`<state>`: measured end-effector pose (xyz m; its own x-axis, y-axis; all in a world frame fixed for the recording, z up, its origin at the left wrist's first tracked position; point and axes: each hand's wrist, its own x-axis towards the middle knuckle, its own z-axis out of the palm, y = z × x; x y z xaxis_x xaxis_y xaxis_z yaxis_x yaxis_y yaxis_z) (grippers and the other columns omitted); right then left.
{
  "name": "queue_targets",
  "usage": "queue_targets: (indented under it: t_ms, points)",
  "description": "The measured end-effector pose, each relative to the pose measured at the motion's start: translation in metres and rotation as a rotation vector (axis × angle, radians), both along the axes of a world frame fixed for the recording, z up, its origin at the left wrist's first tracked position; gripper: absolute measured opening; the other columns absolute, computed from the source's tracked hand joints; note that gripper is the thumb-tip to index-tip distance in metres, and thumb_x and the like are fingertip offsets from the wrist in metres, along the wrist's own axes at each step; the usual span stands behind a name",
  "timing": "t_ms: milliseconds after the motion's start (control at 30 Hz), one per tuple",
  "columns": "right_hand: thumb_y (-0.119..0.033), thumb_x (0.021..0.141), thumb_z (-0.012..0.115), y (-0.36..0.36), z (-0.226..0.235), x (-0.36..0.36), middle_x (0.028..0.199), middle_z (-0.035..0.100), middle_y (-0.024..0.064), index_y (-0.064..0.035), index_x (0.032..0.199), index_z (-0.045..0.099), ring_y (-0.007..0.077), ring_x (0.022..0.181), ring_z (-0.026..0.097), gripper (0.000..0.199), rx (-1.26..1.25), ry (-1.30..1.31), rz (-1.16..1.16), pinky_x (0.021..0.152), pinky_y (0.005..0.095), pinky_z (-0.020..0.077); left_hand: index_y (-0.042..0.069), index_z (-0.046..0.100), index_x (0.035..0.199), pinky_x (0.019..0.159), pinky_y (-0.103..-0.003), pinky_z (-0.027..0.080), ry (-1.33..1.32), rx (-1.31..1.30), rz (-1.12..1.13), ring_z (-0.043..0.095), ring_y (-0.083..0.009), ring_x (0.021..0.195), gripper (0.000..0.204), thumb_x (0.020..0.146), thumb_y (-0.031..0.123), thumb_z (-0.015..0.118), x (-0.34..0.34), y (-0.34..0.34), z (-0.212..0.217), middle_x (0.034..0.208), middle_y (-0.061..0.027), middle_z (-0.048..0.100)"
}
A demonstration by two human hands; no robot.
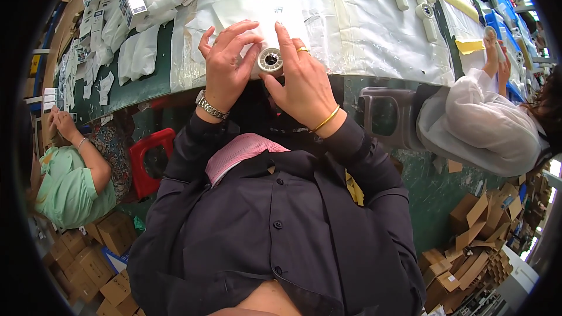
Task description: The person picks up a white plastic component, places it inside a plastic bag, and folds the top over to seal it. They then set the packaged item aside and repeat the process with another component.
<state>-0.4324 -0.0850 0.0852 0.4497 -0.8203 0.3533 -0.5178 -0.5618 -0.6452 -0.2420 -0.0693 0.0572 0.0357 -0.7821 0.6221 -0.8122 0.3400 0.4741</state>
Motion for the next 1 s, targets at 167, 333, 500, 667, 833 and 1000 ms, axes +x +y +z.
queue_targets:
  t_ms: [167,333,500,667,833,1000]
  points:
    - [-0.013,0.089,0.084,0.000,-0.001,-0.001,0.113,0.064,0.0133,0.0005,0.144,0.061,0.0220,0.077,0.068,0.062,0.006,0.047,0.051,0.073,0.0345,0.0566,0.010,0.073,0.122,0.116,-0.046,0.038,0.039,-0.075,-0.140,0.065,-0.0271,0.132,0.031,0.091,0.005,0.078,0.002,0.002,0.012,0.141,-0.0089,0.069]
    - [-0.012,0.089,0.086,0.005,0.003,-0.001,0.111,0.065,0.0124,0.0026,0.135,0.066,0.0178,0.075,0.069,0.052,0.074,-0.111,-0.025,0.069,0.0314,0.0565,-0.001,0.063,0.137,0.097,-0.035,0.055,0.619,0.102,-0.159,0.065,-0.0241,0.124,0.051,0.089,-0.001,0.079,-0.011,0.026,0.013,0.150,-0.0186,0.059]
    - [-0.010,0.088,0.087,0.010,0.010,0.000,0.108,0.066,0.0117,0.0039,0.130,0.068,0.0151,0.073,0.071,0.048,0.098,-0.228,-0.108,0.067,0.0296,0.0568,-0.006,0.063,0.140,0.072,-0.025,0.056,0.737,0.282,-0.027,0.070,-0.0137,0.102,0.048,0.095,0.004,0.076,-0.032,0.037,0.008,0.133,-0.0188,0.070]
    - [-0.010,0.088,0.086,0.007,0.002,-0.004,0.107,0.067,0.0122,0.0049,0.129,0.067,0.0157,0.072,0.072,0.048,0.052,-0.142,-0.123,0.068,0.0309,0.0575,-0.006,0.069,0.126,0.059,-0.023,0.051,1.023,0.700,-0.321,0.068,-0.0095,0.072,0.027,0.104,0.010,0.068,-0.018,0.026,-0.003,0.098,-0.0099,0.077]
    - [-0.012,0.088,0.084,0.005,-0.001,-0.007,0.112,0.066,0.0165,0.0055,0.129,0.066,0.0232,0.081,0.073,0.049,0.148,-0.116,-0.088,0.072,0.0344,0.0581,-0.003,0.072,0.104,0.048,-0.023,0.045,1.089,0.798,-0.238,0.057,-0.0072,0.050,0.024,0.110,0.017,0.060,-0.018,0.033,-0.002,0.075,-0.0039,0.073]
    - [-0.015,0.087,0.083,-0.002,-0.001,-0.010,0.118,0.064,0.0189,0.0012,0.133,0.066,0.0310,0.088,0.072,0.051,0.077,0.036,-0.028,0.078,0.0395,0.0587,0.001,0.069,0.098,0.046,-0.021,0.039,1.154,0.874,-0.231,0.056,-0.0060,0.050,0.023,0.110,0.019,0.060,-0.016,0.035,-0.001,0.077,-0.0051,0.072]
